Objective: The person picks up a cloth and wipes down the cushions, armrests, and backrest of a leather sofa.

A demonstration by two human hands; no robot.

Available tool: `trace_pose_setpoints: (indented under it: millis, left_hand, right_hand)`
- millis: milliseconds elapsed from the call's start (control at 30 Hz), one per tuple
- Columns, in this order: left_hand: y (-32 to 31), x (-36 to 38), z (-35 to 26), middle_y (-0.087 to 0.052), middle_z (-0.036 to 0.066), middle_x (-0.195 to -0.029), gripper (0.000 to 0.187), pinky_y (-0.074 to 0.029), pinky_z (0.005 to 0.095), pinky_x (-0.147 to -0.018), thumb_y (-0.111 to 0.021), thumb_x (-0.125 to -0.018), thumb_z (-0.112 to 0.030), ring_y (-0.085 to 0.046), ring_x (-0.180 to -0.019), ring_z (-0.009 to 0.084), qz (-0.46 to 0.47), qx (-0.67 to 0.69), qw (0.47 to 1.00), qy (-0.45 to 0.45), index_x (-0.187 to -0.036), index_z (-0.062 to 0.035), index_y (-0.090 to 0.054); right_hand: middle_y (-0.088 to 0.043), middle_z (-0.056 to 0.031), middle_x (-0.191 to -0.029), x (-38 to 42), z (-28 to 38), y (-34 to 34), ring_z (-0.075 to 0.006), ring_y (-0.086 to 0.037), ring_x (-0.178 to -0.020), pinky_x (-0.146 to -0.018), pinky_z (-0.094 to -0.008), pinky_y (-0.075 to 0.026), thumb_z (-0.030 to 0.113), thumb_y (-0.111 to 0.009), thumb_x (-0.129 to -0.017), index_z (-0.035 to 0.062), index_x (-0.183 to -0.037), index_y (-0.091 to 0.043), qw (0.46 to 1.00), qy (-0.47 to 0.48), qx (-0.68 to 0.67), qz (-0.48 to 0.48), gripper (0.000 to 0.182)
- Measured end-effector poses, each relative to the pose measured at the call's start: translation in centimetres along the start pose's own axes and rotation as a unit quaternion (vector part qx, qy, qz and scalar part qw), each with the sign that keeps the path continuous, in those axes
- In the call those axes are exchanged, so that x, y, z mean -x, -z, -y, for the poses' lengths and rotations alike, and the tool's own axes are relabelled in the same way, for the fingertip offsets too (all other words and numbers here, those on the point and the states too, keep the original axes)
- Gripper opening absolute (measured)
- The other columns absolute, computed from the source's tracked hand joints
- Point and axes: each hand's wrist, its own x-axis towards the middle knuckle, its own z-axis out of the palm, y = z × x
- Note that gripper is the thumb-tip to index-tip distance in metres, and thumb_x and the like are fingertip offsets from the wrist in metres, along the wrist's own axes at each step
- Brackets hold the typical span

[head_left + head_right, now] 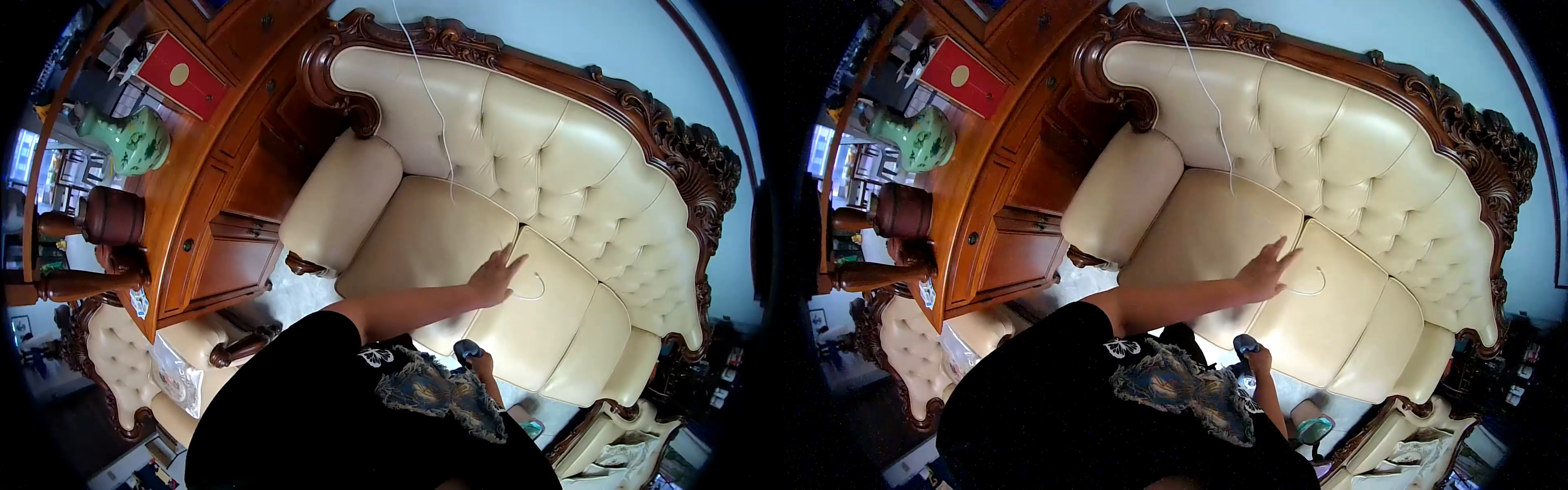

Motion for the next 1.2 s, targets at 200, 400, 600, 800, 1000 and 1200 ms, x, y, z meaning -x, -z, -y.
trace_pose_setpoints:
  millis: [200,400,600,800,1000,1200]
  left_hand:
    - [3.2,3.3,10.9,-0.028,0.028,-0.153,0.077,-0.032,0.0512,-0.116,-0.068,-0.086,-0.02,-0.032,-0.139,0.0449,-0.033,-0.032,0.987,0.154,-0.152,-0.0091,-0.03]
    - [12.3,12.1,27.1,-0.033,0.031,-0.151,0.073,-0.025,0.0515,-0.119,-0.065,-0.089,-0.024,-0.031,-0.142,0.0432,-0.26,-0.22,0.884,0.322,-0.15,-0.0007,-0.034]
    - [17.7,18.8,39.6,-0.037,0.021,-0.152,0.066,-0.028,0.051,-0.115,-0.053,-0.097,-0.039,-0.036,-0.14,0.0375,-0.318,-0.285,0.795,0.43,-0.151,-0.0052,-0.035]
    - [18.3,19.1,40.7,-0.047,0.02,-0.145,0.072,-0.031,0.0471,-0.113,-0.054,-0.089,-0.044,-0.041,-0.136,0.0367,-0.356,-0.25,0.798,0.416,-0.147,-0.0055,-0.04]
    - [18.7,18.7,40.7,-0.045,0.018,-0.148,0.073,-0.028,0.0464,-0.116,-0.054,-0.083,-0.039,-0.041,-0.136,0.0355,-0.367,-0.218,0.813,0.396,-0.147,-0.006,-0.041]
    - [18.9,18.9,40.9,-0.044,0.014,-0.15,0.08,-0.028,0.0447,-0.117,-0.064,-0.076,-0.034,-0.039,-0.138,0.0339,-0.324,-0.236,0.818,0.414,-0.148,-0.0093,-0.041]
  right_hand:
    - [-0.074,-0.0186,-0.099,-1.1,1.9,-1.6,-0.0341,-0.071,-0.091,-0.083,-0.041,-0.055,0.016,-0.075,-0.066,0.0048,-0.112,-0.072,0.999,0.041,0.005,0.017,0.048]
    - [-0.075,-0.0144,-0.094,-3.1,8.7,-2.0,-0.0269,-0.071,-0.086,-0.079,-0.0379,-0.054,0.006,-0.075,-0.071,0.001,-0.108,-0.071,0.995,0.104,-0.007,-0.003,0.038]
    - [-0.073,-0.0182,-0.102,-5.2,25.5,-3.4,-0.0287,-0.07,-0.095,-0.086,-0.038,-0.053,0.007,-0.067,-0.074,0.0,-0.118,-0.067,0.966,0.23,-0.083,-0.088,0.044]
    - [-0.067,-0.0219,-0.115,-11.6,43.5,-6.2,-0.0333,-0.065,-0.107,-0.094,-0.0412,-0.049,0.002,-0.068,-0.071,0.0042,-0.129,-0.062,0.917,0.344,-0.114,-0.165,0.059]
    - [-0.063,-0.0196,-0.127,-16.1,59.5,-10.9,-0.0402,-0.057,-0.107,-0.098,-0.0441,-0.046,0.009,-0.074,-0.07,0.0159,-0.135,-0.059,0.897,0.359,0.039,-0.255,0.068]
    - [-0.054,-0.0122,-0.144,-12.0,55.2,-24.2,-0.037,-0.058,-0.112,-0.107,-0.0449,-0.042,0.014,-0.067,-0.075,0.0129,-0.133,-0.061,0.757,0.536,0.317,-0.197,0.058]
